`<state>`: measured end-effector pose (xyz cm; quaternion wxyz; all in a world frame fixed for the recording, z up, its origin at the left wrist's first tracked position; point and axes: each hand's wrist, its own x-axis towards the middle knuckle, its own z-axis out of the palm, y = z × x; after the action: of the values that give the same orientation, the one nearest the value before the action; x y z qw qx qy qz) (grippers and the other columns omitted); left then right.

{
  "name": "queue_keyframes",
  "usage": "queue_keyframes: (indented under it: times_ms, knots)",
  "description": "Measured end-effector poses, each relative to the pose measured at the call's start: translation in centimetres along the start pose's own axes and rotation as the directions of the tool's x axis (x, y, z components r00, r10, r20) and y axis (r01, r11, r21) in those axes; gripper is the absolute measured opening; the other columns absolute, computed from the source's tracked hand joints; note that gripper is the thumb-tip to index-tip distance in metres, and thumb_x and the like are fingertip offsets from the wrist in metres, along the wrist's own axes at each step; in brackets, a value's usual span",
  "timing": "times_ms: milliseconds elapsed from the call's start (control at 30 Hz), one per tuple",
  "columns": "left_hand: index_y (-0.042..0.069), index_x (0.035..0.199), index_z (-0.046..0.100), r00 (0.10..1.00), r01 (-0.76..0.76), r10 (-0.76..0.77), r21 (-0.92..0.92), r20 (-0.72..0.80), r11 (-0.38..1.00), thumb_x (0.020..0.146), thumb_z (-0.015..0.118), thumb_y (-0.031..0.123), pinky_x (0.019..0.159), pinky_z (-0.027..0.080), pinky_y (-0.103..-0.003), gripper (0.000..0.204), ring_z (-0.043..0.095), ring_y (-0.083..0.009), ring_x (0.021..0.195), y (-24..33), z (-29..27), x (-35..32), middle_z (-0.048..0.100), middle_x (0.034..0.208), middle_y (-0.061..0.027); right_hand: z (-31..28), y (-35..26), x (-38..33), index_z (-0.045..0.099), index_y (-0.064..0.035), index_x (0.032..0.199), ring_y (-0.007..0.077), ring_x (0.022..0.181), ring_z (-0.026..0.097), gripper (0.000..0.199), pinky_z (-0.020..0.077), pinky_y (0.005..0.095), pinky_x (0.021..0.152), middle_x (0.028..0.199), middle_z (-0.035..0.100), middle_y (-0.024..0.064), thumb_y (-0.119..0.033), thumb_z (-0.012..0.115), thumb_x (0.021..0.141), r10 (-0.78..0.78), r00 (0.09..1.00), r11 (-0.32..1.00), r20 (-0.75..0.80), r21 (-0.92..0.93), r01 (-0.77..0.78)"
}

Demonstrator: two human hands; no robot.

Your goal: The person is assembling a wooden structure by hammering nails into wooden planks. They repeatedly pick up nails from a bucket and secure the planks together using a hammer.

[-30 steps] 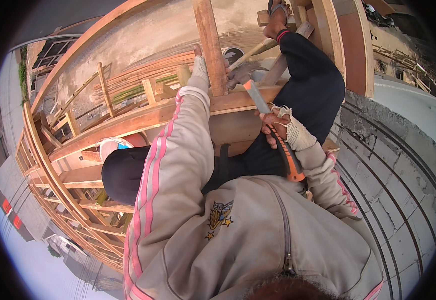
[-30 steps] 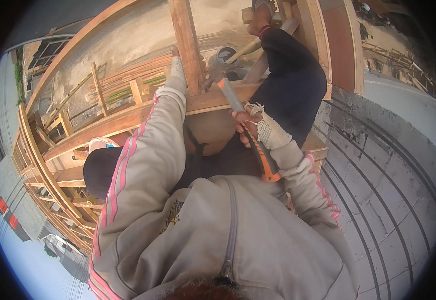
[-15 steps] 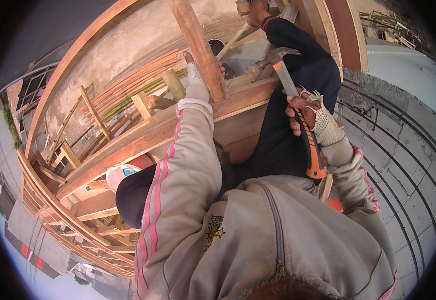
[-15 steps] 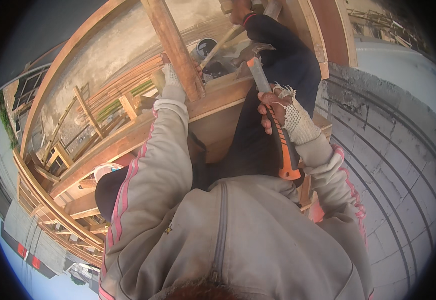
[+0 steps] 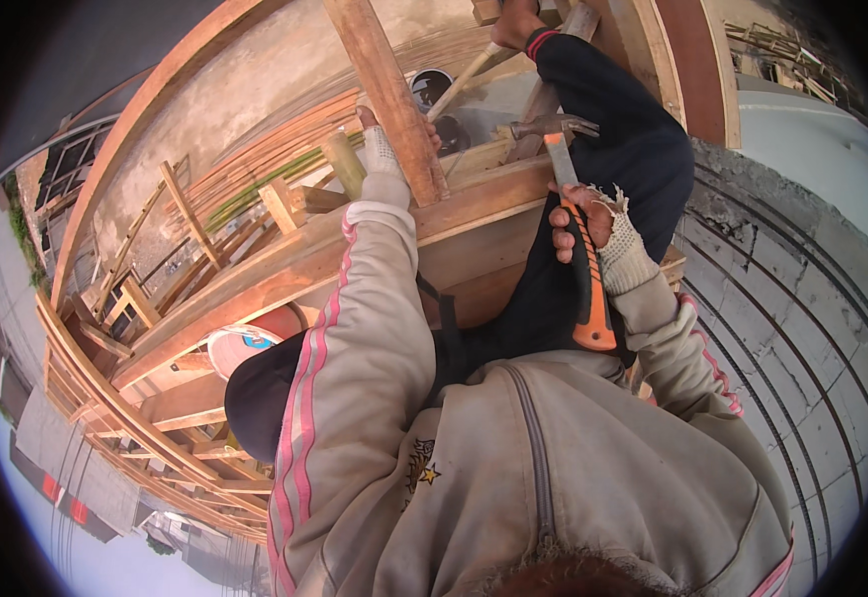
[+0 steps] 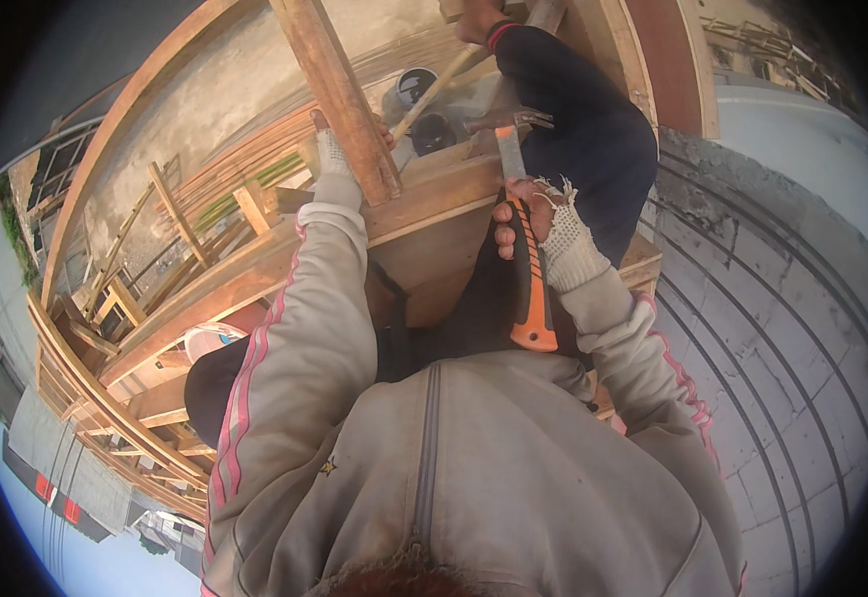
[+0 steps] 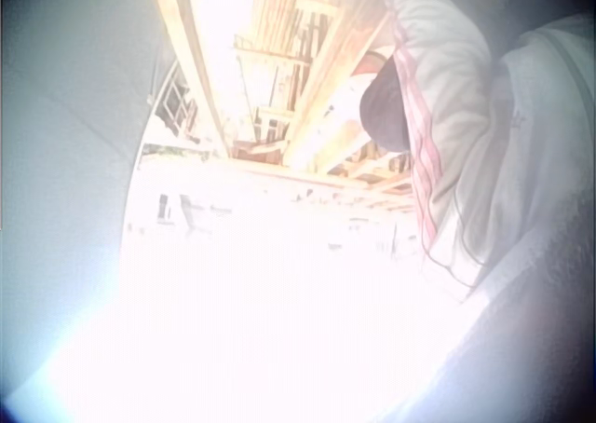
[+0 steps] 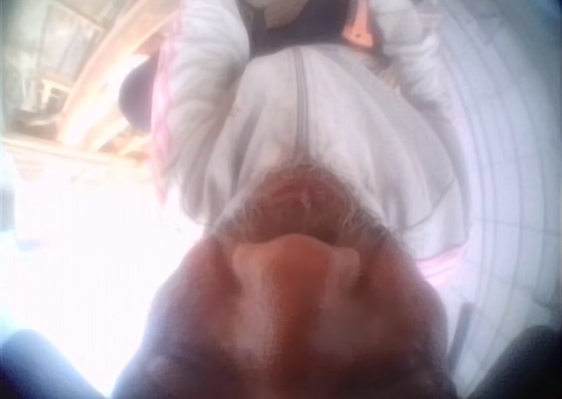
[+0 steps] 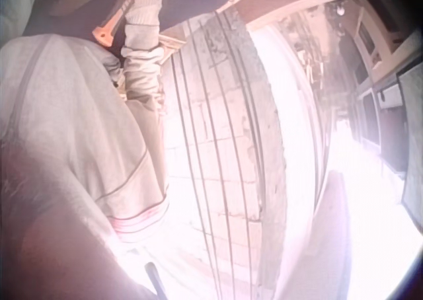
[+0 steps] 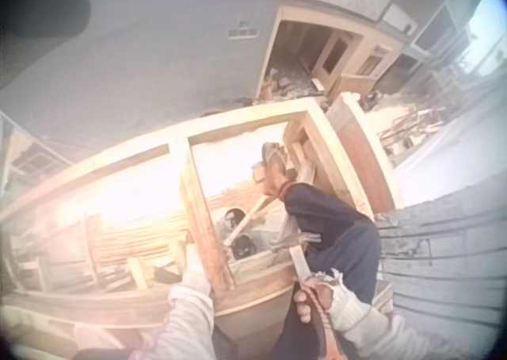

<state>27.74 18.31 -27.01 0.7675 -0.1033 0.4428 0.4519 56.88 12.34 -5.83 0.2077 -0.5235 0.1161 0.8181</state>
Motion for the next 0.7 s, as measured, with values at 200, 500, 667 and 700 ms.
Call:
queue_keyframes:
  times_ms: [200,500,667,700]
  knots:
    - [-0.003,0.122,0.057,0.998,-0.068,0.068,-0.018,-0.004,0.998,0.085,0.031,0.093,0.086,0.057,-0.058,0.107,0.065,-0.0435,0.084,-0.2,-0.6,0.5,0.065,0.093,-0.0258,-2.0,0.5,3.2,0.052,-0.0199,0.126,0.0185,0.057,0.052,0.027,0.0473,0.0382,0.052,0.079,0.055,0.001,-0.039,0.051,0.107,0.286,0.939,0.954,0.191,0.038,-0.298]
    - [0.0,0.126,0.056,0.997,-0.072,0.074,0.054,-0.03,0.996,0.085,0.031,0.093,0.082,0.058,-0.056,0.104,0.065,-0.0422,0.082,-0.1,0.5,-0.6,0.064,0.091,-0.0268,1.5,0.1,0.7,0.046,-0.0143,0.127,0.0176,0.049,0.054,0.032,0.047,0.0346,0.044,0.073,0.054,0.003,-0.034,0.056,0.105,-0.016,0.994,0.954,-0.105,-0.3,-0.017]
    - [0.0,0.126,0.055,0.997,-0.082,0.082,0.018,-0.002,0.996,0.091,0.026,0.088,0.081,0.058,-0.055,0.1,0.065,-0.043,0.08,0.0,0.9,-1.4,0.063,0.09,-0.027,2.4,-2.4,1.0,0.043,-0.0047,0.126,0.0187,0.048,0.056,0.037,0.0495,0.0337,0.042,0.08,0.055,0.0063,-0.023,0.06,0.099,-0.332,0.943,0.819,-0.003,-0.498,0.286]
    - [0.0,0.126,0.055,0.997,-0.071,0.071,-0.004,0.003,0.997,0.091,0.025,0.087,0.08,0.058,-0.055,0.099,0.065,-0.0431,0.08,0.0,0.9,-1.4,0.063,0.089,-0.0271,2.3,-3.0,1.3,0.043,-0.0074,0.123,0.021,0.048,0.059,0.041,0.0514,0.0364,0.04,0.083,0.057,0.0097,-0.03,0.068,0.098,-0.367,0.928,0.821,-0.07,-0.493,0.288]
